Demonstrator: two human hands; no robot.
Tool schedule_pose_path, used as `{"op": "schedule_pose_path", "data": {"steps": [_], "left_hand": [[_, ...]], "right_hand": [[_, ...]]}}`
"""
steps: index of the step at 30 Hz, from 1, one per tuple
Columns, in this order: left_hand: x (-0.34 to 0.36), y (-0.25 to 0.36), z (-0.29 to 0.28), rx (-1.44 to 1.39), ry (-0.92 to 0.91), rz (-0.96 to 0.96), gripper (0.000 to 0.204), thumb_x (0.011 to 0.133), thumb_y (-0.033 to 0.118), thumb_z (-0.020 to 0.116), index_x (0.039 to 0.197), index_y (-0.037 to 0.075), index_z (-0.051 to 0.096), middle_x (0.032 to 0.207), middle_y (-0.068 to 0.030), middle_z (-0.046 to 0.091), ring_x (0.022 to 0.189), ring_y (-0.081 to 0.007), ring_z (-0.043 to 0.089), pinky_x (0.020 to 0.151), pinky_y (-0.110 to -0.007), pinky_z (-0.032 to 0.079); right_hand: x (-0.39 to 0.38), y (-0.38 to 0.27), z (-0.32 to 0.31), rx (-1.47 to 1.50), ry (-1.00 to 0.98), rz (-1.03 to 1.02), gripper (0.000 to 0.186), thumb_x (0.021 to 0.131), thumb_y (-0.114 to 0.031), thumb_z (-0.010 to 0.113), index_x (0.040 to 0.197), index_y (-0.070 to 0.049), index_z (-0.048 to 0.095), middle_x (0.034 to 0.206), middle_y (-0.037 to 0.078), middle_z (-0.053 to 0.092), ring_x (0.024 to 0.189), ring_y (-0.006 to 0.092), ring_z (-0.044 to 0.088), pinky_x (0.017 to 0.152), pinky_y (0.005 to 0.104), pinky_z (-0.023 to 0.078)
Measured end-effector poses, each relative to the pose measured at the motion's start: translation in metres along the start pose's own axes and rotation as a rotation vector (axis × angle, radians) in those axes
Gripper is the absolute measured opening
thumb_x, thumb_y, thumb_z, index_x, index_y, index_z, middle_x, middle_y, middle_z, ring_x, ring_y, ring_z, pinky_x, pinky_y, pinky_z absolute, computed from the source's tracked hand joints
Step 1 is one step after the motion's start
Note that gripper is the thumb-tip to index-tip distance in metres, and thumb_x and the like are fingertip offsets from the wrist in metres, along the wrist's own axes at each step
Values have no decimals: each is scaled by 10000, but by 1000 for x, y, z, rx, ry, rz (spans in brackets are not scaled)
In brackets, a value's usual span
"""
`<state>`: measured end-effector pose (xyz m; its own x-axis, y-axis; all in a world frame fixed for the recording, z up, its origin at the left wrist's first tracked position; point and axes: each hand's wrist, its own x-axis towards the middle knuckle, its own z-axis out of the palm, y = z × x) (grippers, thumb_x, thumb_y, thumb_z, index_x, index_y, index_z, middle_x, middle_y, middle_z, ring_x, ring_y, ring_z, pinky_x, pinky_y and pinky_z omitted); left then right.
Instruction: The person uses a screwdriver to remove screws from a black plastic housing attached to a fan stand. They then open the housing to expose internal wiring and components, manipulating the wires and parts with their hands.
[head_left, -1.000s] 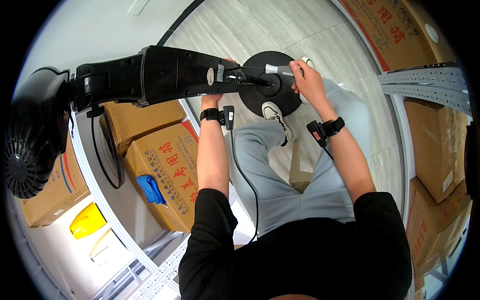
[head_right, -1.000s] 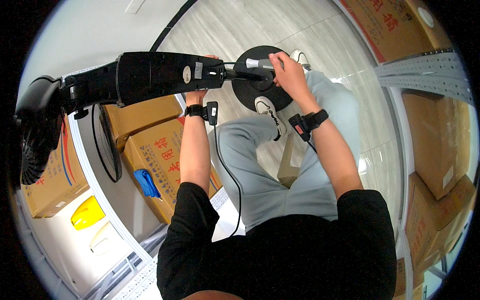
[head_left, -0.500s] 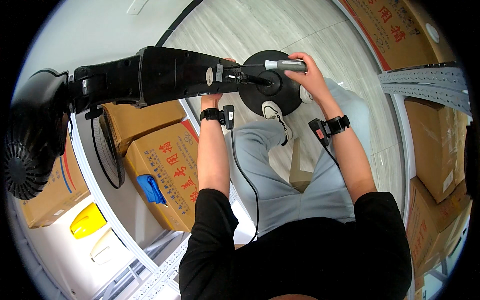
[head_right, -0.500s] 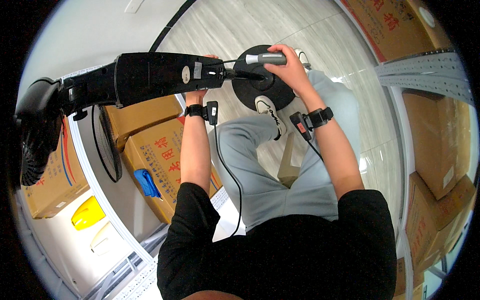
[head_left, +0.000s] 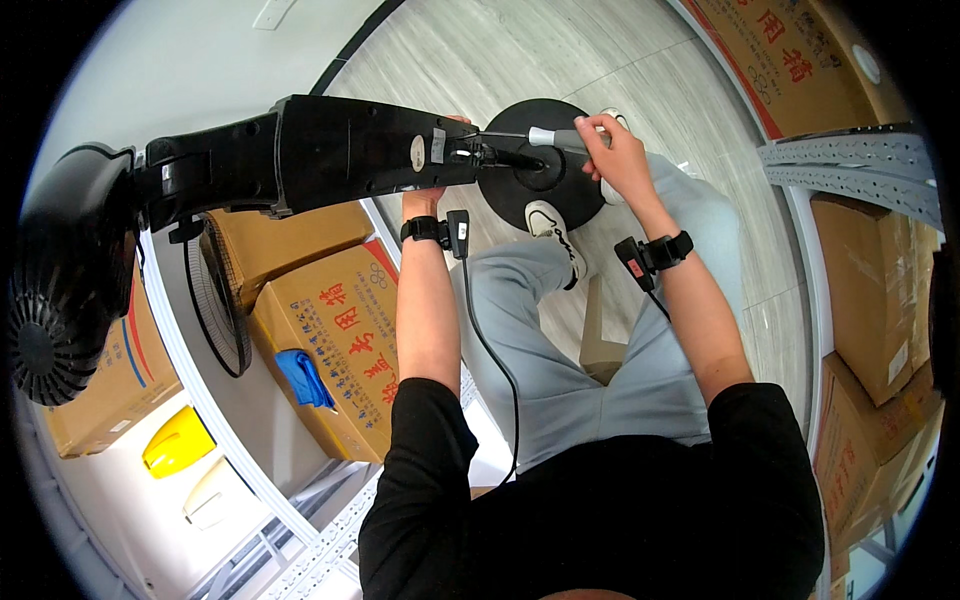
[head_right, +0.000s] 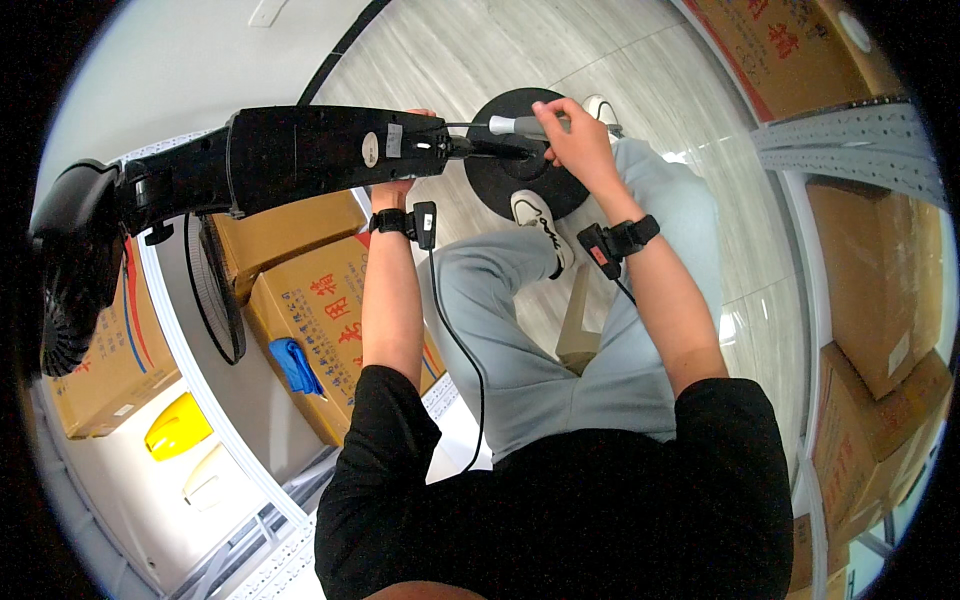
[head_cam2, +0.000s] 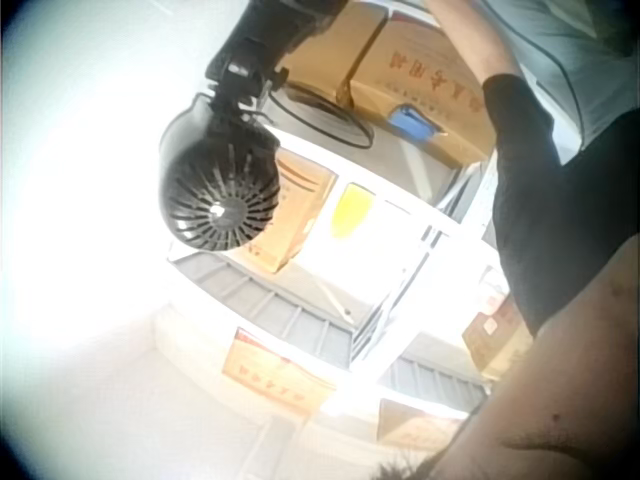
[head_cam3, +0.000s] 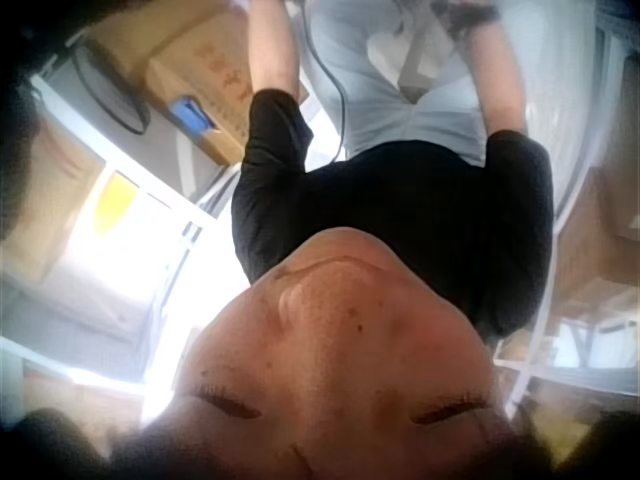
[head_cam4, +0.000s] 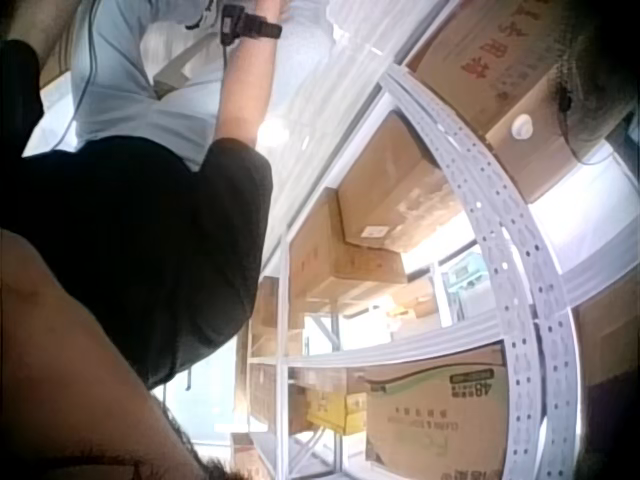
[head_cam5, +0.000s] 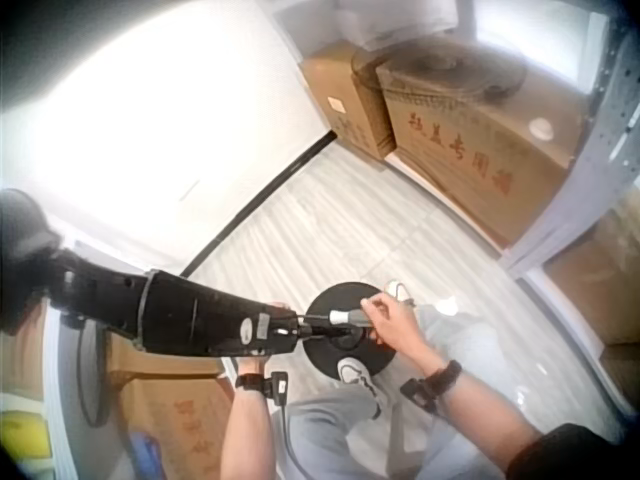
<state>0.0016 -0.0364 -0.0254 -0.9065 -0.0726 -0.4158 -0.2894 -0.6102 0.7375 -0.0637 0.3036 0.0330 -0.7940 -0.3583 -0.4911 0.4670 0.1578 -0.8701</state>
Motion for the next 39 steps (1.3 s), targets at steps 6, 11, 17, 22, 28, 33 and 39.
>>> {"op": "schedule_pose_path", "data": {"steps": [6,11,17,22,28,33,39], "left_hand": [[-2,4,68,241,-110,186,539,945,410,399,1180,-46,564,1136,-172,635,1042,-249,624,947,-371,510],[-10,5,66,216,-120,203,521,946,400,403,1173,-39,567,1127,-165,634,1043,-252,622,942,-370,512],[-9,7,76,165,-113,183,497,949,380,410,1171,-36,568,1133,-170,633,1048,-255,621,942,-371,514],[-13,4,75,87,-87,169,488,953,371,419,1182,-33,571,1167,-181,624,1073,-263,614,957,-376,508],[-10,3,66,153,-23,178,626,932,461,395,1253,-62,523,1266,-235,561,1186,-318,549,1034,-424,447],[-12,6,72,306,-21,209,618,925,464,403,1235,-53,540,1277,-242,554,1185,-319,549,1029,-428,449],[-13,6,67,239,-44,208,581,942,429,394,1231,-52,546,1238,-218,587,1084,-283,606,953,-397,507]], "right_hand": [[32,46,-6,185,98,-391,288,929,-257,629,1129,-58,575,1026,86,637,680,107,632,604,238,503],[9,14,-9,27,-25,-33,304,912,-223,654,1153,-59,566,1111,81,599,918,126,613,754,256,522],[29,42,-5,199,89,-393,280,916,-197,652,1142,-52,572,1091,74,585,928,121,608,692,256,557],[22,34,-3,338,74,-285,261,864,-127,700,1074,-29,581,1072,81,584,971,133,601,738,266,585],[20,37,-14,401,88,-267,192,873,-84,682,1021,-17,577,1024,50,564,937,141,598,776,295,581],[21,41,-24,447,83,-250,175,878,-92,676,1010,-26,582,1025,48,570,938,137,600,792,303,574],[15,39,-32,460,52,-225,171,881,-102,672,1009,-28,586,1010,48,582,928,137,606,794,304,569]]}}
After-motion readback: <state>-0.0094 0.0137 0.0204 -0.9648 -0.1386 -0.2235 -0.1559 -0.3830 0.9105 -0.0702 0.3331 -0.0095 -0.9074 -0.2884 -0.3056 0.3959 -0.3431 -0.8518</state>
